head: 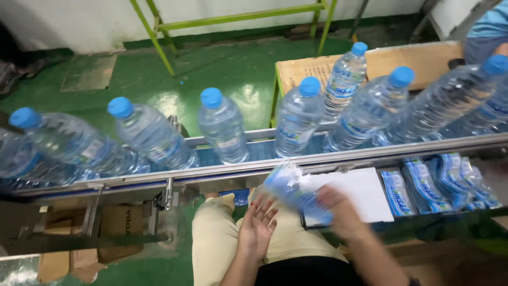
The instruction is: The person sits in front of a conveyor belt carrying water bottles. They pick up labels from their lap and apply them to the bottles as they move along the belt.
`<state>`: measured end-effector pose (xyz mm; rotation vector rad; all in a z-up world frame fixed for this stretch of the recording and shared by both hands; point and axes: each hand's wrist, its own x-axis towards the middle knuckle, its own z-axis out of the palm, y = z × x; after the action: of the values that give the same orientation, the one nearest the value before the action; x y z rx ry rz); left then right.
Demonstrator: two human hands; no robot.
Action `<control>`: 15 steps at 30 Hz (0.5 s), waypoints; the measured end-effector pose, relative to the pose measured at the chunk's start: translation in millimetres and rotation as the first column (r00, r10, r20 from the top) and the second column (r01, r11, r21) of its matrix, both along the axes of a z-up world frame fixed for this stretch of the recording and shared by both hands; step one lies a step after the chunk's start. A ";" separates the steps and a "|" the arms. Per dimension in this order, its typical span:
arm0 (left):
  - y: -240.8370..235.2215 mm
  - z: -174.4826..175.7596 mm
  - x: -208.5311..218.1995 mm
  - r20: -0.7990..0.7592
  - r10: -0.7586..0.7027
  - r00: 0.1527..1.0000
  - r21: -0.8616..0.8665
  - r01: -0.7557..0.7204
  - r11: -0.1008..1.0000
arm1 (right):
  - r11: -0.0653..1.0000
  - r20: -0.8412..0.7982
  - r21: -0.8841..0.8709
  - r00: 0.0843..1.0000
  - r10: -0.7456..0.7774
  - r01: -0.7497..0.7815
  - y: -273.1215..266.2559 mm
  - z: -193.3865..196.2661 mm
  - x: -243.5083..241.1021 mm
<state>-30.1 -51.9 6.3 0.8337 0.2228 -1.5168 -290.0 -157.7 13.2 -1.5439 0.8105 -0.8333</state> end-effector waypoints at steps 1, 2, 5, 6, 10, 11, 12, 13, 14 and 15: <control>0.1 7.4 -1.0 0.001 -0.008 1.000 0.002 0.008 1.000 | 1.000 0.001 0.002 1.000 -0.008 0.008 -5.7 36.2 -10.9; 0.7 14.9 -1.5 0.030 -0.006 1.000 0.022 0.006 1.000 | 0.943 0.032 -0.154 0.956 -0.292 0.294 -10.9 72.4 -21.4; 1.1 8.9 -3.5 0.072 -0.008 0.997 0.025 0.007 1.000 | 0.714 0.059 -0.504 0.844 -0.532 0.485 -2.0 132.9 -26.9; 1.0 2.2 -3.3 0.085 -0.012 0.996 0.010 0.011 1.000 | 0.611 0.010 -0.691 0.850 -0.527 0.387 5.2 145.3 -23.3; 0.0 -26.4 -2.7 0.070 0.063 0.996 -0.030 -0.061 0.998 | 0.873 -0.314 -0.450 0.949 0.039 -0.185 38.3 179.4 13.0; -1.5 -14.0 -3.2 0.079 0.045 0.996 0.002 -0.046 0.999 | 0.806 -0.438 -0.165 0.774 0.457 -0.568 46.9 182.5 19.0; -3.1 -1.6 -3.4 0.087 0.028 0.996 0.033 -0.031 0.999 | 0.541 -0.420 0.149 0.443 0.792 -0.827 55.8 185.5 24.5; -1.3 -1.3 -3.7 0.081 0.050 0.995 0.037 -0.053 0.998 | 0.522 -0.420 0.156 0.422 0.804 -0.839 13.0 163.7 -6.8; 0.2 -0.7 -4.6 0.099 0.036 0.994 0.036 -0.040 0.999 | 0.963 -0.439 0.100 0.858 0.268 -0.250 -9.9 131.6 -59.9; -0.8 0.6 -3.9 0.120 0.013 0.993 0.033 -0.017 0.999 | 0.875 -0.406 0.029 0.805 -0.432 0.484 -1.2 87.6 -123.5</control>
<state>-34.0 -52.7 7.0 0.9447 0.1669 -1.4468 -413.5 -159.0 100.8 -1.4290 1.5516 -0.8023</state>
